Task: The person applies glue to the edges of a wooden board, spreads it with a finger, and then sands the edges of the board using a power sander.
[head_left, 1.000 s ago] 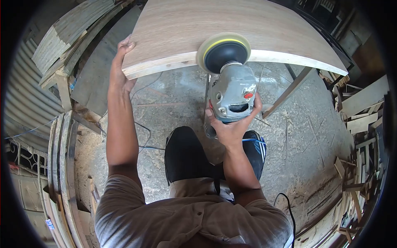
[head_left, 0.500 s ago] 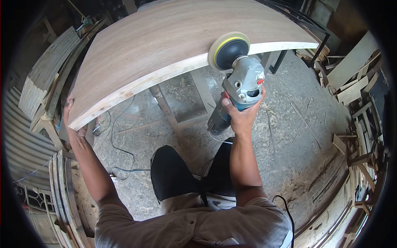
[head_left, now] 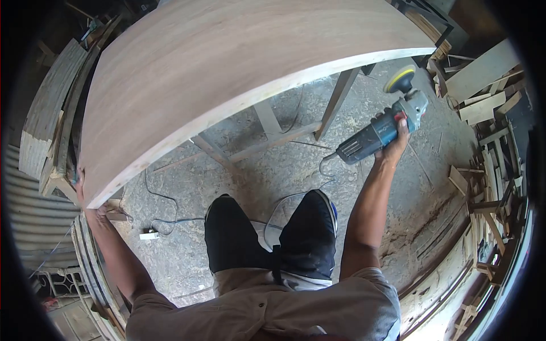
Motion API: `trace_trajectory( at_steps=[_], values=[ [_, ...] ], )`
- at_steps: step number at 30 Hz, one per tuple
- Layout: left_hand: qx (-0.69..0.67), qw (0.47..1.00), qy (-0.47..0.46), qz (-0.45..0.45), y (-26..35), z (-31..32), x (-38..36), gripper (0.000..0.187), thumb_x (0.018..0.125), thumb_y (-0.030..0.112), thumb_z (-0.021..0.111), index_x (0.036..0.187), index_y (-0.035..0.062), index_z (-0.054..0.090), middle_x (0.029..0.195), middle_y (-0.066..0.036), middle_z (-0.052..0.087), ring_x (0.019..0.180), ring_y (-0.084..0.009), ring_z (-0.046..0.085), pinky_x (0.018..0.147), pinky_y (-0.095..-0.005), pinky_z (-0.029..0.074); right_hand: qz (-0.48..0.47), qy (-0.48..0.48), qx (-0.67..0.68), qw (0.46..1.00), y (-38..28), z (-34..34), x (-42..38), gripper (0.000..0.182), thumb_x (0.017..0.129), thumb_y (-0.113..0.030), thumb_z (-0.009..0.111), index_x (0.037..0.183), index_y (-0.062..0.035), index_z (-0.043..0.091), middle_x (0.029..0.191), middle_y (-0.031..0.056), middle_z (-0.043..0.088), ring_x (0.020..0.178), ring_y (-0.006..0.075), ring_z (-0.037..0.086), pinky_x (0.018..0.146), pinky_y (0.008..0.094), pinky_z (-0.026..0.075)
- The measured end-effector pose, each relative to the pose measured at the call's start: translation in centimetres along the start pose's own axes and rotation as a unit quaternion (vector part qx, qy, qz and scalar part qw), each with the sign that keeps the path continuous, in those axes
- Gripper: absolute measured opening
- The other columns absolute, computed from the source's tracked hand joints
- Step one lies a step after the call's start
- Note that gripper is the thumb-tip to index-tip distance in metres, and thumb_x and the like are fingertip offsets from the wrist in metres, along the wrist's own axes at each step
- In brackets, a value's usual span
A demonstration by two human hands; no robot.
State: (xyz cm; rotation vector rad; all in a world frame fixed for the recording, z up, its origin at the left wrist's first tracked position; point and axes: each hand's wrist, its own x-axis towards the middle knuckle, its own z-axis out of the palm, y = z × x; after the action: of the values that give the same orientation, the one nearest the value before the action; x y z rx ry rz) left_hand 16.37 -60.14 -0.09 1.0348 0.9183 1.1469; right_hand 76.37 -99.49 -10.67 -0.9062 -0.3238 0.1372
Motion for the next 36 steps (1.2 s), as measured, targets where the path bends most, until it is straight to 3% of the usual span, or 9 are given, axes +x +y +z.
trace_trajectory(
  at_steps=[4, 9, 20, 22, 26, 28, 31, 33, 36],
  values=[
    [0.083, 0.989, -0.019, -0.125, 2.7, 1.4, -3.2, 0.068, 0.092, 0.042, 0.055, 0.149, 0.0144, 0.029, 0.146, -0.01, 0.038, 0.13, -0.0245, 0.043, 0.105, -0.0385, 0.039, 0.063, 0.101, -0.072, 0.99, -4.9, -0.6, -1.6, 0.059, 0.082, -0.038, 0.067, 0.124, -0.0019, 0.047, 0.102, 0.0166, 0.061, 0.083, 0.0291, 0.066, 0.07, 0.0423, 0.058],
    [0.148, 0.976, -0.021, -0.157, 5.2, 4.6, -4.3, 0.065, 0.1, 0.028, 0.047, 0.151, 0.0034, 0.016, 0.155, -0.01, 0.026, 0.142, -0.02, 0.026, 0.115, -0.0353, 0.022, 0.128, 0.159, -0.093, 0.974, -11.9, 2.7, -4.6, 0.06, 0.081, -0.04, 0.069, 0.124, -0.0031, 0.047, 0.101, 0.0146, 0.061, 0.083, 0.0277, 0.065, 0.07, 0.0407, 0.057],
    [0.196, 0.977, 0.016, -0.081, 3.4, 1.5, 2.7, 0.053, 0.1, 0.022, 0.047, 0.144, -0.0024, 0.033, 0.148, -0.012, 0.037, 0.136, -0.0182, 0.035, 0.113, -0.0304, 0.023, 0.103, 0.154, -0.075, 0.98, -23.5, 9.2, -5.0, 0.057, 0.081, -0.041, 0.07, 0.122, -0.0067, 0.05, 0.098, 0.0123, 0.06, 0.081, 0.0263, 0.064, 0.069, 0.039, 0.056],
    [0.207, 0.972, 0.063, -0.086, 3.8, 2.7, 1.9, 0.037, 0.097, 0.021, 0.051, 0.13, 0.0061, 0.055, 0.135, -0.009, 0.053, 0.122, -0.0201, 0.049, 0.101, -0.0341, 0.038, 0.096, 0.142, -0.075, 0.982, -25.8, 10.3, -4.9, 0.057, 0.081, -0.041, 0.07, 0.121, -0.0061, 0.05, 0.098, 0.0121, 0.06, 0.082, 0.0261, 0.064, 0.069, 0.0387, 0.056],
    [0.338, 0.919, 0.129, -0.155, 6.2, 3.4, -1.2, 0.029, 0.092, 0.023, 0.056, 0.117, 0.0101, 0.063, 0.12, -0.011, 0.063, 0.104, -0.0234, 0.06, 0.087, -0.0367, 0.046, 0.085, 0.154, -0.039, 0.984, -29.5, 11.8, -5.4, 0.059, 0.082, -0.045, 0.069, 0.121, -0.0043, 0.051, 0.098, 0.0115, 0.061, 0.082, 0.026, 0.065, 0.069, 0.0385, 0.056],
    [0.546, 0.83, 0.11, 0.023, 5.7, 1.4, -2.0, 0.028, 0.087, 0.022, 0.057, 0.112, 0.0113, 0.065, 0.107, -0.013, 0.067, 0.088, -0.0271, 0.064, 0.078, -0.0384, 0.05, 0.102, 0.183, 0.043, 0.977, -31.6, 13.4, -5.6, 0.058, 0.082, -0.043, 0.07, 0.121, -0.0051, 0.05, 0.098, 0.0123, 0.062, 0.08, 0.0275, 0.066, 0.068, 0.0407, 0.058],
    [0.499, 0.84, 0.099, 0.187, 5.6, 5.5, -6.2, 0.023, 0.085, 0.011, 0.055, 0.105, 0.0086, 0.067, 0.093, -0.011, 0.067, 0.079, -0.0252, 0.064, 0.072, -0.035, 0.051, 0.092, 0.182, 0.076, 0.976, -34.7, 15.2, -5.5, 0.052, 0.087, -0.045, 0.063, 0.119, -0.0055, 0.051, 0.097, 0.0131, 0.063, 0.08, 0.0281, 0.066, 0.069, 0.041, 0.057],
    [0.497, 0.859, 0.017, 0.124, 6.6, 10.3, -9.0, 0.026, 0.081, 0.01, 0.063, 0.107, 0.0089, 0.066, 0.099, -0.011, 0.066, 0.085, -0.0249, 0.063, 0.074, -0.0352, 0.051, 0.08, 0.167, 0.112, 0.976, -36.5, 16.0, -5.4, 0.049, 0.09, -0.046, 0.058, 0.117, -0.0054, 0.052, 0.095, 0.0142, 0.063, 0.079, 0.0287, 0.066, 0.068, 0.0415, 0.057],
    [0.563, 0.781, -0.16, 0.218, 7.5, 17.3, -10.8, 0.05, 0.073, 0.015, 0.076, 0.12, 0.0129, 0.061, 0.117, -0.012, 0.061, 0.114, -0.0327, 0.054, 0.097, -0.0425, 0.045, 0.075, 0.153, 0.143, 0.975, -39.8, 17.0, -4.9, 0.049, 0.09, -0.044, 0.057, 0.116, -0.0032, 0.052, 0.095, 0.0152, 0.063, 0.079, 0.0297, 0.066, 0.07, 0.0424, 0.057]
  ],
)
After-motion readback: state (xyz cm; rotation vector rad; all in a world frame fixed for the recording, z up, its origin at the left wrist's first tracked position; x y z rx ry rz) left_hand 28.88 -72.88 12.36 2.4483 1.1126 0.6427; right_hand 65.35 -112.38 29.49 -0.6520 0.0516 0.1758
